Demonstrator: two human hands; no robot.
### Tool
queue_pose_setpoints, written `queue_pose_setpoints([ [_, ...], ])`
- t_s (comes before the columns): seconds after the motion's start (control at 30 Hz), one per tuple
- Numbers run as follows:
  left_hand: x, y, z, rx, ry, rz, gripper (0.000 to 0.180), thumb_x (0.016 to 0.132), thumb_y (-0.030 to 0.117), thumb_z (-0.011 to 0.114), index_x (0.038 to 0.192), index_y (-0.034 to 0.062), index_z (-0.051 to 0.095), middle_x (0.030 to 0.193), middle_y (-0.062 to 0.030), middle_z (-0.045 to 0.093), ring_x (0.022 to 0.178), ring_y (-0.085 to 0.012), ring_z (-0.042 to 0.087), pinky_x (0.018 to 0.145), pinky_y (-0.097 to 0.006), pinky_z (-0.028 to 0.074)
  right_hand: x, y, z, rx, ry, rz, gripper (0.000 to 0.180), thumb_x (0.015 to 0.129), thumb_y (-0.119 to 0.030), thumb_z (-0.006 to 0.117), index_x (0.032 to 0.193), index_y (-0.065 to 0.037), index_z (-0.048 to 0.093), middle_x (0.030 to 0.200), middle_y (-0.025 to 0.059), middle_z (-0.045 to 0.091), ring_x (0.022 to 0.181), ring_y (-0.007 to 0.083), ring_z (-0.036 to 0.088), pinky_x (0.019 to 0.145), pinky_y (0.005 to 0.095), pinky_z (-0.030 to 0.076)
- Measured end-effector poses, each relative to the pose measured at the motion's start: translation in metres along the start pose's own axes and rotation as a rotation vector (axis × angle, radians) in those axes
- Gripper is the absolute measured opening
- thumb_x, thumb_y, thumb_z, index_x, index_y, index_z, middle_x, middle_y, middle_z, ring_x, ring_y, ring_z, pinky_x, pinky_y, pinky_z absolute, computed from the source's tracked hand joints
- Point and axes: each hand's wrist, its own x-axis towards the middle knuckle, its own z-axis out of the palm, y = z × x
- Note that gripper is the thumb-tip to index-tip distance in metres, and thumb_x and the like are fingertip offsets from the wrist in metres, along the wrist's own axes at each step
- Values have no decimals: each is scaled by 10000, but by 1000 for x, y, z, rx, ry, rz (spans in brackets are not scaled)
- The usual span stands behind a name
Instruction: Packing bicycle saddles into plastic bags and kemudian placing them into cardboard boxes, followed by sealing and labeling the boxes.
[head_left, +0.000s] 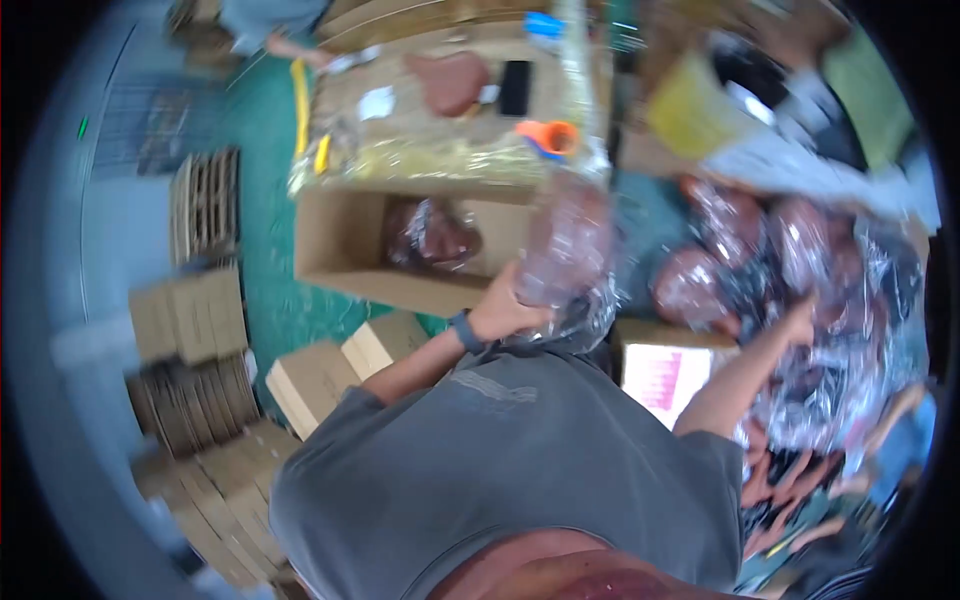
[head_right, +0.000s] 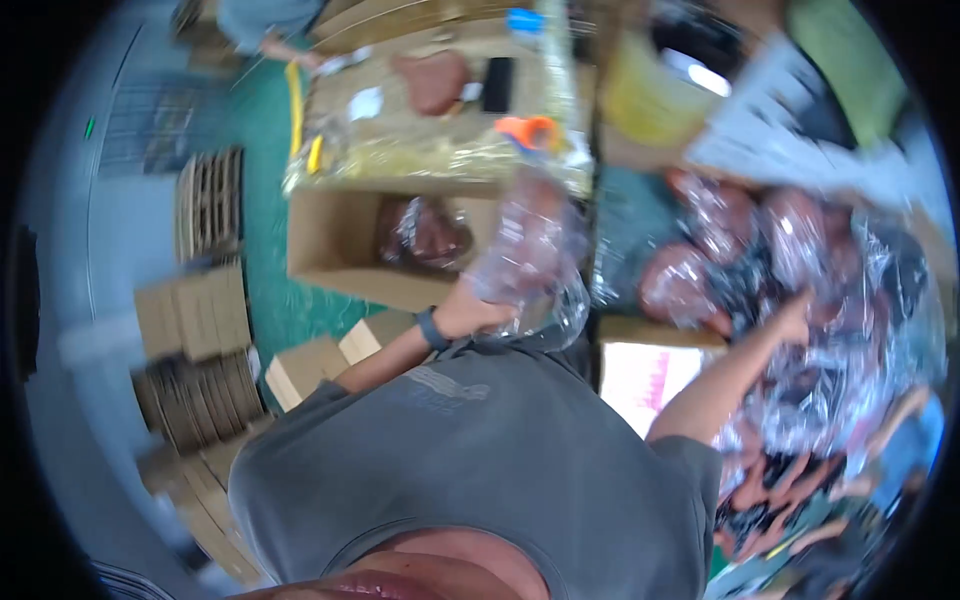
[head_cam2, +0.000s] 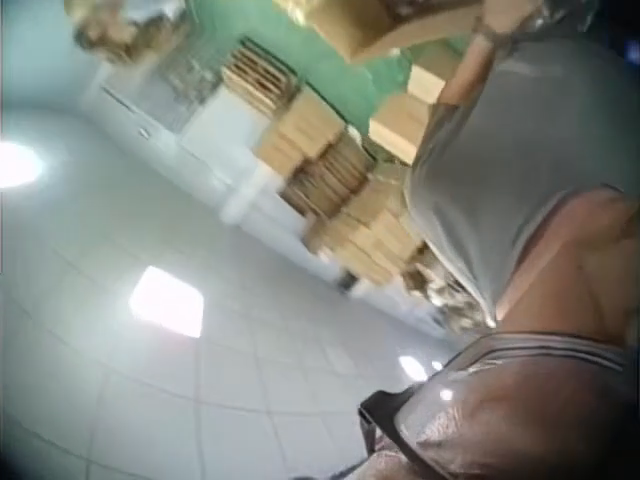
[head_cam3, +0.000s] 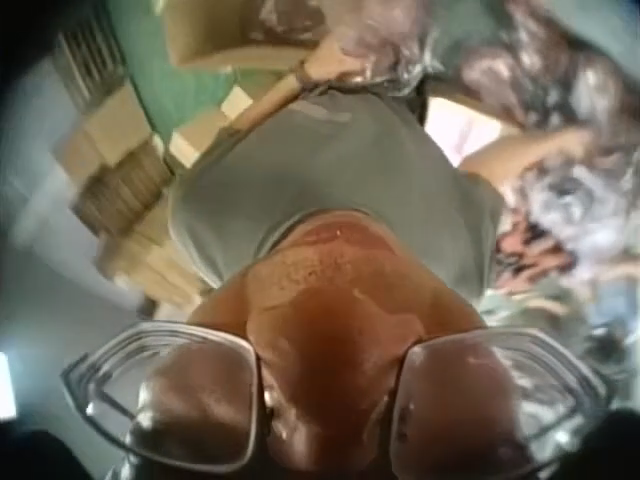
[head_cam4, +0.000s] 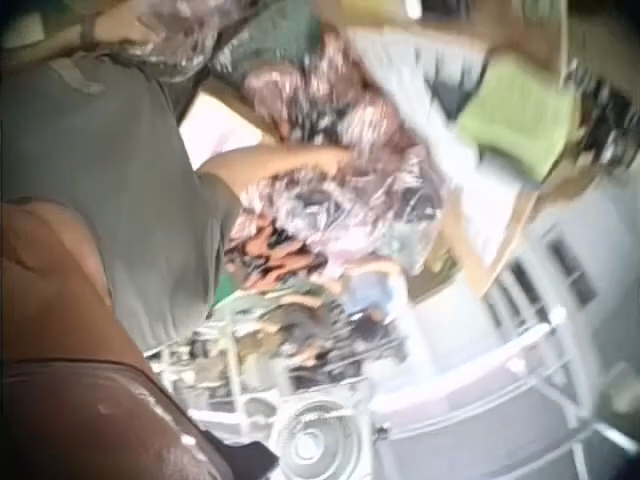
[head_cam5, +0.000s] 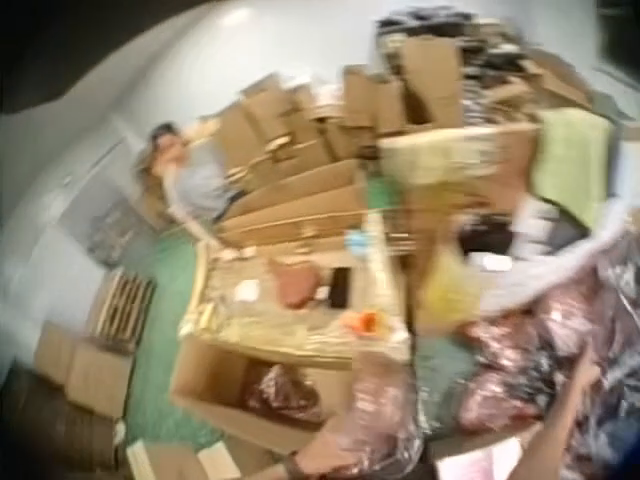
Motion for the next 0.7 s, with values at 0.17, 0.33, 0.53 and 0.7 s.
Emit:
queue_pose_setpoints([
  [0.17, -35, -49, -85, 244, 120, 222, 956, 718, 340, 981, 1439, -60, 497, 1320, -210, 689, 1145, -322, 722, 1007, -431, 585, -26, -53, -1, 328, -109, 304, 712, 1023, -471, 770, 1549, -18, 613, 1153, 177, 793, 1157, 300, 741, 983, 453, 613],
  [0.33, -15, -105, -191, 136, -21, -111, 942, 696, 290, 966, 1464, -33, 527, 1286, -176, 727, 1127, -271, 726, 969, -412, 605, -395, -155, -41, 474, -702, 415, 674, 1016, -261, 815, 1601, -67, 542, 1385, 95, 682, 1271, 238, 623, 1068, 448, 549],
  [0.53, 133, -324, -280, 236, -328, -526, 890, 697, 322, 943, 1415, -65, 587, 1238, -213, 779, 1067, -271, 772, 913, -380, 634, -540, -173, -73, -250, -1297, 596, 768, 983, -226, 797, 1638, -2, 465, 1493, 134, 628, 1306, 244, 627, 1134, 402, 493],
  [0.7, 225, -484, -285, 260, 155, -563, 883, 760, 334, 936, 1486, -2, 562, 1462, -278, 671, 1267, -384, 708, 1034, -455, 600, -676, -150, 149, -1132, -1743, -338, 302, 941, -149, 793, 1174, 22, 704, 1069, 286, 761, 1009, 454, 752, 879, 501, 585],
])
